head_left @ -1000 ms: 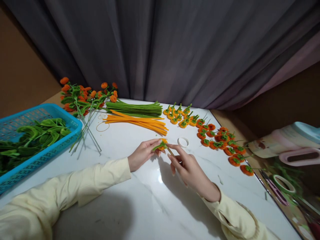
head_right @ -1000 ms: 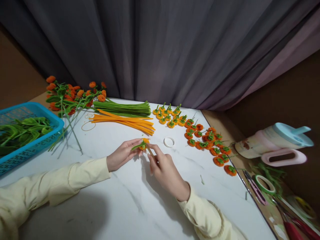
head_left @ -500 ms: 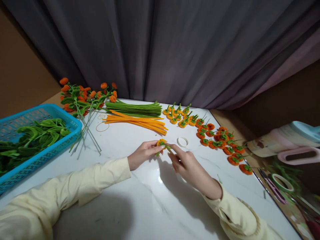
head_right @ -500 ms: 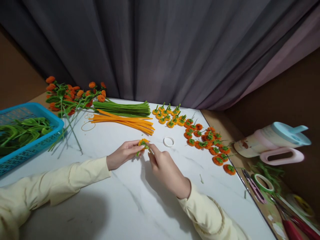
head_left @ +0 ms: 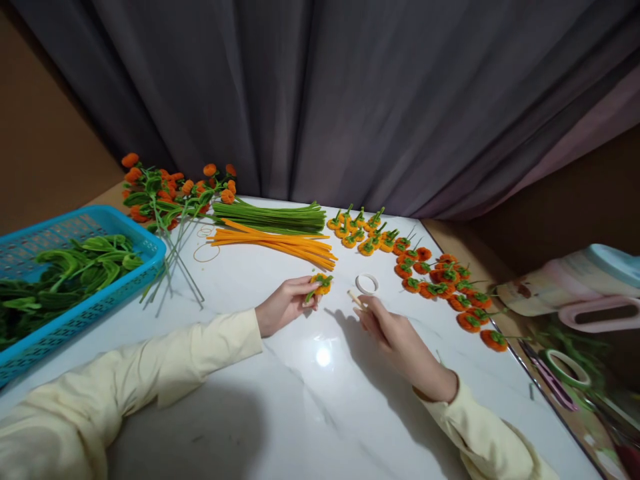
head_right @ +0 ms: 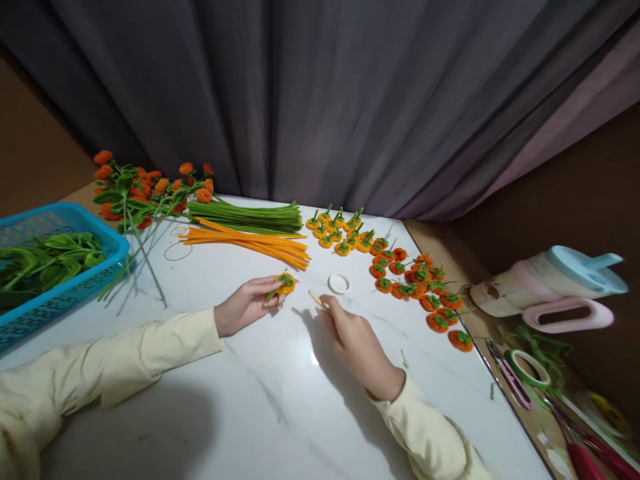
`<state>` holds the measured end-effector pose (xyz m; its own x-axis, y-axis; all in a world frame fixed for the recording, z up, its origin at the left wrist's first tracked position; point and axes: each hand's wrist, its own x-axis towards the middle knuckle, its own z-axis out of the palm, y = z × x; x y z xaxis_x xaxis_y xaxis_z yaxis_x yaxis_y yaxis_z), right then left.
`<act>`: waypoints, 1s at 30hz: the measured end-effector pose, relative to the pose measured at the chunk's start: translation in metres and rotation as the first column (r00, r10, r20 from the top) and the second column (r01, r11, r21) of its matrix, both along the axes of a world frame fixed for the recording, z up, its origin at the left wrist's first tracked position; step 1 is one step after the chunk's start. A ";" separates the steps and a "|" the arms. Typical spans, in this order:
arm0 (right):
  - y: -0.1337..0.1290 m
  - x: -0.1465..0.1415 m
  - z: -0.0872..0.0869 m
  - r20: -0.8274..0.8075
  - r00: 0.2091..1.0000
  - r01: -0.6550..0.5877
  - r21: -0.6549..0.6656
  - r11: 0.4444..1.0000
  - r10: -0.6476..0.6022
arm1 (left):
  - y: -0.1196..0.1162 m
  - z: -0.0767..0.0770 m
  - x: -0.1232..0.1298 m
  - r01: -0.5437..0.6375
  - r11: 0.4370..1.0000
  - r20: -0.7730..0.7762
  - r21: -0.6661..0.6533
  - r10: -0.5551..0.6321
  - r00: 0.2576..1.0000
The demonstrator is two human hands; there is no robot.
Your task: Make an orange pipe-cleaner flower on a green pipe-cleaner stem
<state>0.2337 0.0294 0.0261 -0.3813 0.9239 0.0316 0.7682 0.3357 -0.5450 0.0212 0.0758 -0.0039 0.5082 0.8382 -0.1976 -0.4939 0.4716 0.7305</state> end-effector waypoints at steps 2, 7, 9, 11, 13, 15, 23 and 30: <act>-0.003 0.009 -0.016 0.168 0.981 -0.117 0.142 0.983 0.093 | 0.000 0.000 0.000 0.014 1.000 0.018 -0.001 -0.014 1.000; -0.003 0.016 -0.039 0.338 0.932 -0.271 0.420 0.866 0.128 | -0.002 0.001 0.000 0.085 0.995 0.033 -0.056 -0.083 0.996; -0.001 0.016 -0.040 0.341 0.928 -0.304 0.450 0.840 0.153 | -0.002 0.001 0.000 0.131 0.988 0.040 -0.084 -0.128 0.991; 0.001 0.016 -0.040 0.339 0.923 -0.328 0.451 0.830 0.181 | -0.002 0.001 -0.001 0.168 0.981 0.047 -0.100 -0.164 0.985; 0.003 0.015 -0.039 0.325 0.921 -0.348 0.436 0.830 0.215 | -0.002 0.000 -0.001 0.189 0.977 0.050 -0.102 -0.185 0.981; 0.003 0.014 -0.037 0.269 0.935 -0.337 0.456 0.823 0.233 | -0.003 -0.001 -0.001 0.205 0.974 0.043 -0.100 -0.201 0.979; 0.006 -0.010 -0.015 0.097 0.966 -0.247 0.617 0.747 0.240 | -0.007 0.001 -0.001 0.259 0.960 0.023 -0.108 -0.258 0.966; 0.009 -0.023 -0.015 -0.012 0.964 -0.203 0.608 0.768 0.264 | -0.007 -0.003 0.000 0.323 0.944 0.049 -0.066 -0.320 0.946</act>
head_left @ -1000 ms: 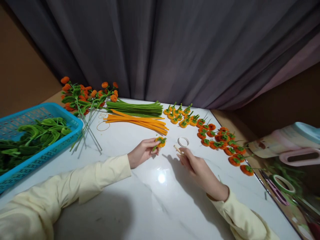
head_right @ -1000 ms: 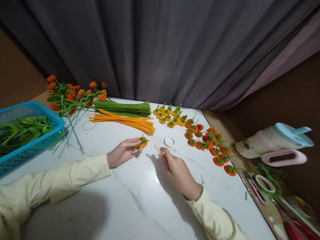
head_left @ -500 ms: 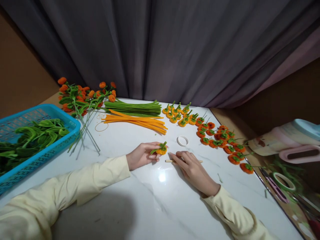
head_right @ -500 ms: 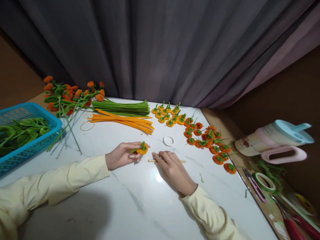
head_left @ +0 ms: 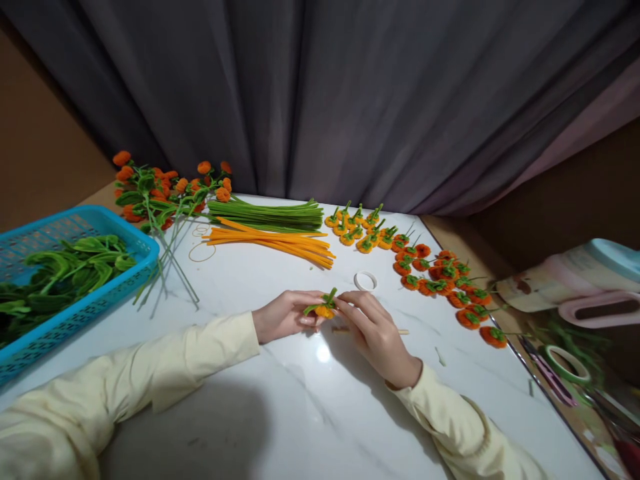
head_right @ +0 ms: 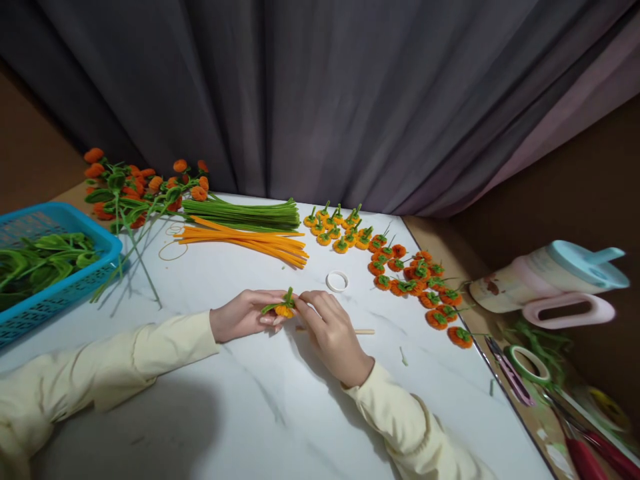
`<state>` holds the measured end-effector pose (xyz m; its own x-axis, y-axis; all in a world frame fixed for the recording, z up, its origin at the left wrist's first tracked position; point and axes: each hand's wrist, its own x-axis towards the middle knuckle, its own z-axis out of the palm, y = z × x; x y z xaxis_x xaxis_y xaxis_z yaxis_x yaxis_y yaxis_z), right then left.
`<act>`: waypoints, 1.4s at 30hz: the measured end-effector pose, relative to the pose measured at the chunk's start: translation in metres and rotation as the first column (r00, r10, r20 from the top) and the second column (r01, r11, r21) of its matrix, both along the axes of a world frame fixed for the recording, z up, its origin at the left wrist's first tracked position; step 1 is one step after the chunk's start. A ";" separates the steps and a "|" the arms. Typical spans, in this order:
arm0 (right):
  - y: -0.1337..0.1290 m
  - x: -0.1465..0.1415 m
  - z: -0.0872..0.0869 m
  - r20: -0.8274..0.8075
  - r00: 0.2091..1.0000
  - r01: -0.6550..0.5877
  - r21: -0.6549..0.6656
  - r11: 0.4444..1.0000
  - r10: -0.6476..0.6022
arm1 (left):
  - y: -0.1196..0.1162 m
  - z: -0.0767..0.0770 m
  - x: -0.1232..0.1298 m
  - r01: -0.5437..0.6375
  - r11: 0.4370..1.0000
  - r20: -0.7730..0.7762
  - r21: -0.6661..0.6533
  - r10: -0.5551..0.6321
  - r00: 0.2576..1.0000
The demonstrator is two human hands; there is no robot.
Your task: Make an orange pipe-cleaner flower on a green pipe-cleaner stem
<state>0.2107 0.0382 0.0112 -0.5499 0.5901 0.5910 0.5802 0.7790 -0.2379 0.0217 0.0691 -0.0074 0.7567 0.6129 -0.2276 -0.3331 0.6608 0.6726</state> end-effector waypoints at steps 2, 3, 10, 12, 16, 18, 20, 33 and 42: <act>0.000 0.000 -0.003 -0.022 1.000 -0.019 -0.021 1.000 0.019 | 0.000 -0.002 0.000 0.016 1.000 0.011 0.005 -0.016 1.000; 0.000 -0.001 -0.004 -0.030 0.999 -0.027 -0.027 0.999 0.026 | 0.000 -0.002 0.000 0.019 1.000 0.016 0.000 -0.019 1.000; 0.002 -0.003 -0.005 -0.029 1.000 0.000 -0.001 1.000 0.000 | -0.001 0.000 0.000 0.015 0.998 0.035 -0.053 -0.013 0.999; 0.002 -0.003 -0.005 0.002 1.000 -0.004 0.014 1.000 0.004 | -0.001 -0.001 0.000 0.025 0.998 0.039 -0.060 -0.022 0.999; 0.001 -0.003 -0.002 0.030 0.999 -0.015 0.035 0.999 0.014 | 0.000 -0.003 0.002 0.019 0.993 0.046 -0.114 -0.014 0.999; 0.002 -0.003 -0.001 0.032 0.999 -0.021 0.042 0.999 0.019 | 0.000 -0.004 0.003 0.024 0.991 0.050 -0.130 -0.018 0.999; 0.002 -0.002 0.000 0.040 0.999 -0.034 0.054 0.998 0.032 | -0.001 -0.003 0.003 0.034 0.993 0.062 -0.112 -0.027 0.998; 0.009 0.009 0.006 0.187 0.974 -0.177 0.275 0.945 0.128 | -0.003 0.000 0.000 0.043 0.995 0.095 -0.092 -0.035 0.995; 0.012 0.009 0.008 0.239 0.964 -0.195 0.345 0.918 0.115 | -0.006 0.007 0.003 -0.051 0.999 -0.007 -0.007 0.051 0.999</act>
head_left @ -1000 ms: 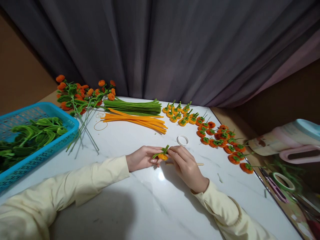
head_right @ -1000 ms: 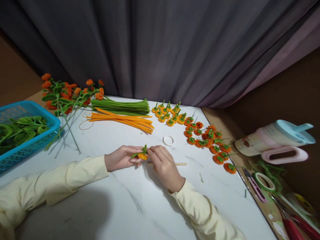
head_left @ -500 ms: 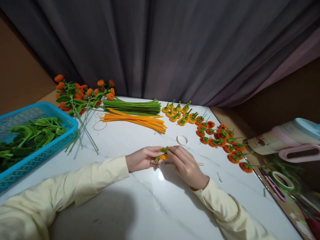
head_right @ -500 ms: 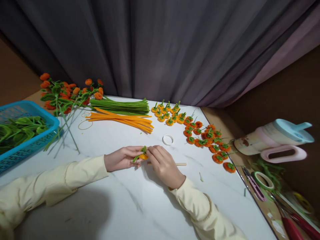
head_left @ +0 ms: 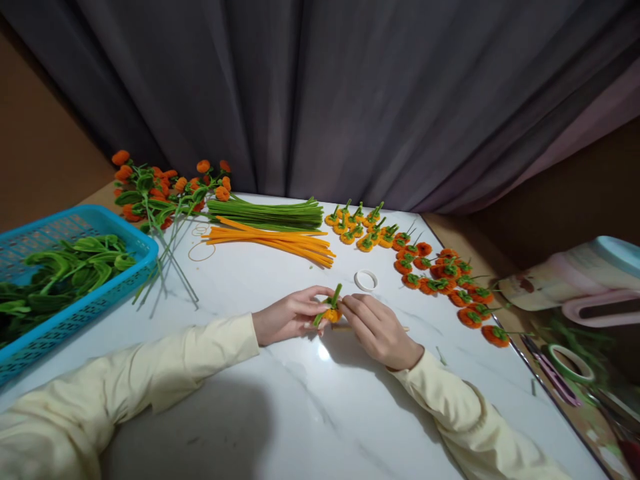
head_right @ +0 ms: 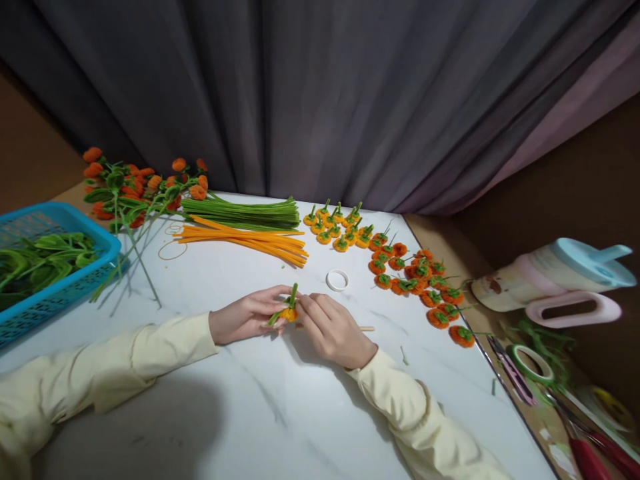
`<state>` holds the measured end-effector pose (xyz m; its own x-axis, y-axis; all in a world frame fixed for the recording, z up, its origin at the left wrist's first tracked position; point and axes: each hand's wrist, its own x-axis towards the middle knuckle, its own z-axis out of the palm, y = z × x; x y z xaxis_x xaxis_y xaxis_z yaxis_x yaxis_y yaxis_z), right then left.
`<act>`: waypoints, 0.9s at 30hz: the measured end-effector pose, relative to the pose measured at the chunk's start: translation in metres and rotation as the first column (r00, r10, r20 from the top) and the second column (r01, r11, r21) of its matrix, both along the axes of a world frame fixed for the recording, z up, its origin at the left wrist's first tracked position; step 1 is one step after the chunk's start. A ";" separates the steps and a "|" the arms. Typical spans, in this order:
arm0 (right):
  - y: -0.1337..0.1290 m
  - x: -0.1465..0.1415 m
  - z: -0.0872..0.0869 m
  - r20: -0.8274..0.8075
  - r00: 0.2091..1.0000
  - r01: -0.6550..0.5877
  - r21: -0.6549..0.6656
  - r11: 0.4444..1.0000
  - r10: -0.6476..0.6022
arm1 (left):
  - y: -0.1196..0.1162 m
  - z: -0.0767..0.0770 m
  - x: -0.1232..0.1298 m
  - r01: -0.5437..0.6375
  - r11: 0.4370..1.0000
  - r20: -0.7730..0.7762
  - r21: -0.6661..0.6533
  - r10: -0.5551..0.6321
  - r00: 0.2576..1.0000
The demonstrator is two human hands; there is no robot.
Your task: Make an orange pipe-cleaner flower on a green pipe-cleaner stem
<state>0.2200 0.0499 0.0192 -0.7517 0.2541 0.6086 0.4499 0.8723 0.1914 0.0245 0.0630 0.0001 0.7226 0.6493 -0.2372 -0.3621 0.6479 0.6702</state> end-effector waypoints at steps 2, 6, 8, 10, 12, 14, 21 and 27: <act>0.000 0.000 0.002 0.000 1.000 0.013 -0.020 1.000 -0.013 | -0.002 0.002 0.000 -0.025 0.997 -0.038 0.067 0.028 0.999; -0.001 0.000 0.004 -0.005 1.000 -0.006 -0.009 1.000 0.006 | -0.005 0.004 0.000 0.004 0.978 -0.120 0.211 0.022 0.992; -0.002 -0.001 0.003 -0.023 1.000 -0.012 -0.039 0.999 0.011 | -0.007 0.003 0.000 0.005 0.962 -0.156 0.274 0.039 0.987; -0.003 -0.003 0.001 -0.071 0.997 0.010 -0.146 0.989 -0.021 | -0.007 0.002 0.000 -0.002 0.944 -0.177 0.330 0.064 0.982; -0.004 -0.005 0.000 -0.160 0.984 0.026 -0.327 0.945 -0.082 | -0.008 0.000 0.000 -0.004 0.927 -0.201 0.376 0.085 0.976; -0.005 -0.007 0.002 -0.240 0.959 0.012 -0.501 0.865 -0.152 | -0.009 0.000 0.000 -0.006 0.908 -0.222 0.419 0.109 0.969; 0.008 -0.012 0.031 -0.070 0.932 0.083 -0.913 0.399 -0.355 | -0.012 -0.001 0.000 -0.017 0.846 -0.230 0.533 0.164 0.959; 0.030 -0.014 0.046 0.173 0.925 0.128 -0.980 -0.149 -0.339 | -0.013 -0.010 0.000 0.024 0.688 -0.278 0.725 0.261 0.924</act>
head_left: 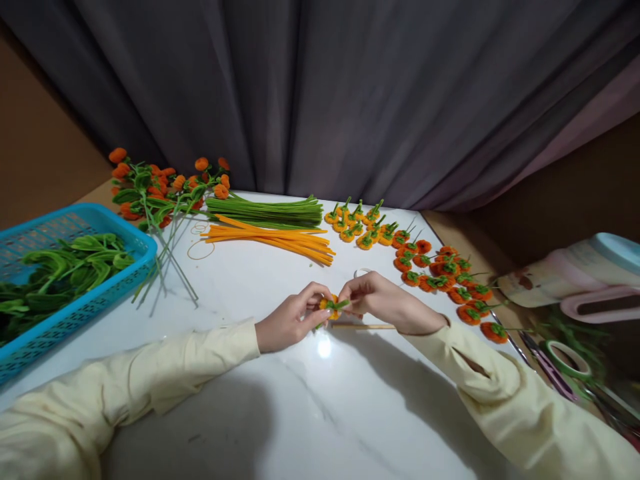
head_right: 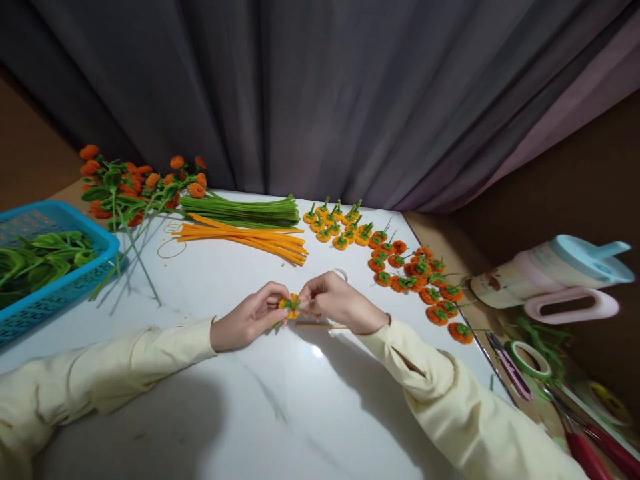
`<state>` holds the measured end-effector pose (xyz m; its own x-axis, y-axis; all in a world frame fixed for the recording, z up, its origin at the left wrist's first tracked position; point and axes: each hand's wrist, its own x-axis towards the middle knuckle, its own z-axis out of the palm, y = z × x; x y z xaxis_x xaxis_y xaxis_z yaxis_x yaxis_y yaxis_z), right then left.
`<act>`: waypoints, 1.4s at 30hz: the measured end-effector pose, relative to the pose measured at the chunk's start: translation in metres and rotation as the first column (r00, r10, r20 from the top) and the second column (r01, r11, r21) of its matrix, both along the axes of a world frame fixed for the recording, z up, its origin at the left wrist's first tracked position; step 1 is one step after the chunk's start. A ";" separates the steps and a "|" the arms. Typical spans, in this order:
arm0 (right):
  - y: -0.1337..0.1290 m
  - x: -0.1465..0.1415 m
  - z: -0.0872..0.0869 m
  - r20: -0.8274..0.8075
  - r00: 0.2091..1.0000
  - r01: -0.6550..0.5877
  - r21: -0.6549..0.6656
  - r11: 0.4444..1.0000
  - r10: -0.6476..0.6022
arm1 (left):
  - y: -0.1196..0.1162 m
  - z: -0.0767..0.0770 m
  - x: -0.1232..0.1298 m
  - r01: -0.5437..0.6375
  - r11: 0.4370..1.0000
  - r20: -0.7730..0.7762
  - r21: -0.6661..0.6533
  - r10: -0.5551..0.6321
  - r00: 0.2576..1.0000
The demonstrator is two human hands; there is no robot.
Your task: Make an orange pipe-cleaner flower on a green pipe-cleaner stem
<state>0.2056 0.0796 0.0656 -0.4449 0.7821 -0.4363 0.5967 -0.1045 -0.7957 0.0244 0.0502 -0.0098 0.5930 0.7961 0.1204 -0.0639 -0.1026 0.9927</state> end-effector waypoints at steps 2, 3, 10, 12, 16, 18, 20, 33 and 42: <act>-0.001 0.001 -0.001 0.054 0.998 -0.045 0.125 0.991 0.039 | 0.002 0.002 0.000 -0.010 0.999 -0.055 0.036 0.012 0.998; -0.003 0.001 -0.002 0.088 0.995 -0.073 0.257 0.964 0.052 | 0.003 0.004 0.000 -0.039 0.998 -0.087 0.053 0.044 0.995; -0.043 -0.001 -0.024 0.294 0.955 -0.288 0.914 0.286 0.020 | 0.004 0.033 0.000 -0.212 0.817 -0.274 0.536 0.405 0.872; -0.049 -0.004 -0.026 0.330 0.944 -0.324 0.934 0.149 -0.019 | 0.001 0.036 0.002 -0.169 0.813 -0.304 0.558 0.390 0.869; -0.051 -0.009 -0.029 0.321 0.946 -0.319 0.947 0.040 -0.047 | -0.005 0.034 0.006 -0.162 0.782 -0.303 0.602 0.411 0.860; -0.050 -0.009 -0.032 0.279 0.960 -0.276 0.959 0.062 -0.033 | -0.006 0.032 0.007 -0.176 0.759 -0.279 0.627 0.430 0.859; -0.050 -0.008 -0.034 0.204 0.979 -0.202 0.968 0.146 0.001 | -0.006 0.029 0.007 -0.188 0.731 -0.246 0.656 0.442 0.862; -0.037 -0.008 -0.009 0.222 0.972 -0.199 0.603 0.772 0.077 | -0.001 0.026 -0.002 0.118 0.502 -0.326 0.856 0.349 0.879; -0.033 -0.002 -0.011 0.129 0.984 -0.177 0.599 0.781 0.124 | 0.007 0.029 -0.004 0.055 0.765 -0.357 0.642 0.235 0.904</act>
<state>0.2033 0.0464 0.0542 -0.5641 0.8230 0.0659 0.6271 0.4790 -0.6142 0.0203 0.0568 0.0191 0.6308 0.6758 0.3813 0.3570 -0.6891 0.6306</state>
